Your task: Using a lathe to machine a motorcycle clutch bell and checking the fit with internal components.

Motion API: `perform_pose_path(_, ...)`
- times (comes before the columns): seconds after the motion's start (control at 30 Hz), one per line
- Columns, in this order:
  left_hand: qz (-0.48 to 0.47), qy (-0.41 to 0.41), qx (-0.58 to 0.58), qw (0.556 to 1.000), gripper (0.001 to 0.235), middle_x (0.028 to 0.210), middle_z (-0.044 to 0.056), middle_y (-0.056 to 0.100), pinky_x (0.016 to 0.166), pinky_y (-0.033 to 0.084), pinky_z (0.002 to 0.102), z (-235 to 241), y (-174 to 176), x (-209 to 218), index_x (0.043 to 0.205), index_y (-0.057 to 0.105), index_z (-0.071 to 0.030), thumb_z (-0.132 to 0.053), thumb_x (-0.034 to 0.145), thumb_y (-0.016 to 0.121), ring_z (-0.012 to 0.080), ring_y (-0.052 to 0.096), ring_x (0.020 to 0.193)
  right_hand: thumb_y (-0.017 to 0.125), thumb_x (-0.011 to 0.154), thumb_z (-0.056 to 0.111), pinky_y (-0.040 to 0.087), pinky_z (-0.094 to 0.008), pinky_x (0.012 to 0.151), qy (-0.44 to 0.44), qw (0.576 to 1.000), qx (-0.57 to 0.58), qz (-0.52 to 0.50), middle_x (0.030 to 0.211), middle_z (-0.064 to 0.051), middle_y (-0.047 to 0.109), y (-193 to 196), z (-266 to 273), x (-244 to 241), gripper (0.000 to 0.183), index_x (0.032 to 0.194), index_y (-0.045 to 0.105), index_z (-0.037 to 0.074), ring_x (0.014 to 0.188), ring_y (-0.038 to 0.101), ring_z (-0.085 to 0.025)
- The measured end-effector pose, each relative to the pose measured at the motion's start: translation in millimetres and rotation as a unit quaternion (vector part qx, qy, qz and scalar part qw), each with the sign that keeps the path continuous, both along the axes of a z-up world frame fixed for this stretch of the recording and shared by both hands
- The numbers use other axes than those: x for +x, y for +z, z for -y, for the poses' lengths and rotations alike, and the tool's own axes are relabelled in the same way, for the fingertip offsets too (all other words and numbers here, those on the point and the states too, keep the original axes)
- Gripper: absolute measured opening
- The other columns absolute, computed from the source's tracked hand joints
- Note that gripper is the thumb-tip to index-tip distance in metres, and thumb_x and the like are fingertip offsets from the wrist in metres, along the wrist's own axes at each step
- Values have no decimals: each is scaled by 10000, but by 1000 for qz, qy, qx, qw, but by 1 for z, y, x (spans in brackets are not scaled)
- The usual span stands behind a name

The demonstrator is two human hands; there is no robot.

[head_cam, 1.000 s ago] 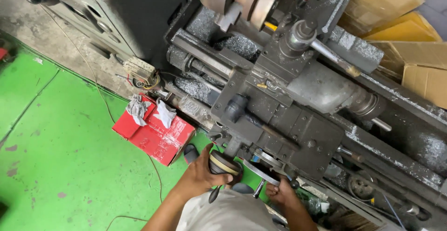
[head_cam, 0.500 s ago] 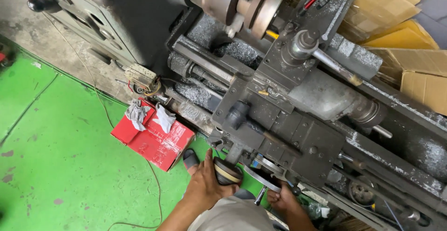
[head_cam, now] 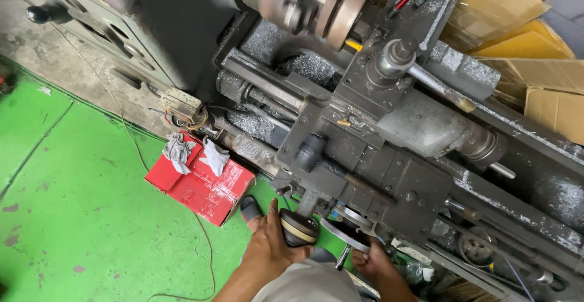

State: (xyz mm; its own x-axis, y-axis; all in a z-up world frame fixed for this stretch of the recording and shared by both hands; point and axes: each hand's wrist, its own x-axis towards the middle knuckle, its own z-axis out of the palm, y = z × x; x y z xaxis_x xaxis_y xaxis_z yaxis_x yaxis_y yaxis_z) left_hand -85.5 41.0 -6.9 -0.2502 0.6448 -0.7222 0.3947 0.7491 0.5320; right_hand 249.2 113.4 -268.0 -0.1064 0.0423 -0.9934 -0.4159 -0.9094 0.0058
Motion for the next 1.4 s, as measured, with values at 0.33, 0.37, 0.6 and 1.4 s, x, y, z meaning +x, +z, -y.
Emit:
perform_pose_path(0.33, -20, -36, -96, 994, 1402, 1552, 170, 362, 1111, 466, 522, -13, 20, 0, 1655, -25, -248, -567, 682, 933, 376, 471, 1393, 414, 1105, 336, 160, -229, 387, 8, 999, 41, 32, 603, 37, 321, 32, -1, -15, 198, 1066, 484, 155, 424, 248, -50)
perform_pose_path(0.37, 0, -17, -83, 996, 1383, 1523, 167, 420, 1092, 489, 509, -13, 21, -2, 1654, 10, -249, -533, 671, 940, 383, 525, 1355, 408, 1111, 369, 172, -226, 382, 6, 998, 21, 64, 675, 10, 359, 38, -3, -18, 237, 1171, 474, 149, 448, 259, -55)
perform_pose_path(0.6, 1, -18, -78, 997, 1376, 1541, 132, 406, 1077, 493, 529, -15, 24, -4, 1650, 11, -248, -553, 663, 919, 359, 498, 1384, 434, 1084, 404, 102, -240, 395, -11, 999, -8, 33, 537, 55, 195, 5, -1, -5, 252, 965, 416, 183, 405, 182, -67)
perform_pose_path(1.4, 127, -44, -20, 991, 1350, 1511, 177, 427, 1207, 367, 392, -6, 18, -34, 1655, 36, -236, -718, 634, 778, 317, 448, 1444, 454, 1045, 413, 109, -239, 368, -24, 1000, -11, -13, 544, 49, 278, -29, 4, 13, 286, 867, 447, 188, 371, 209, -48)
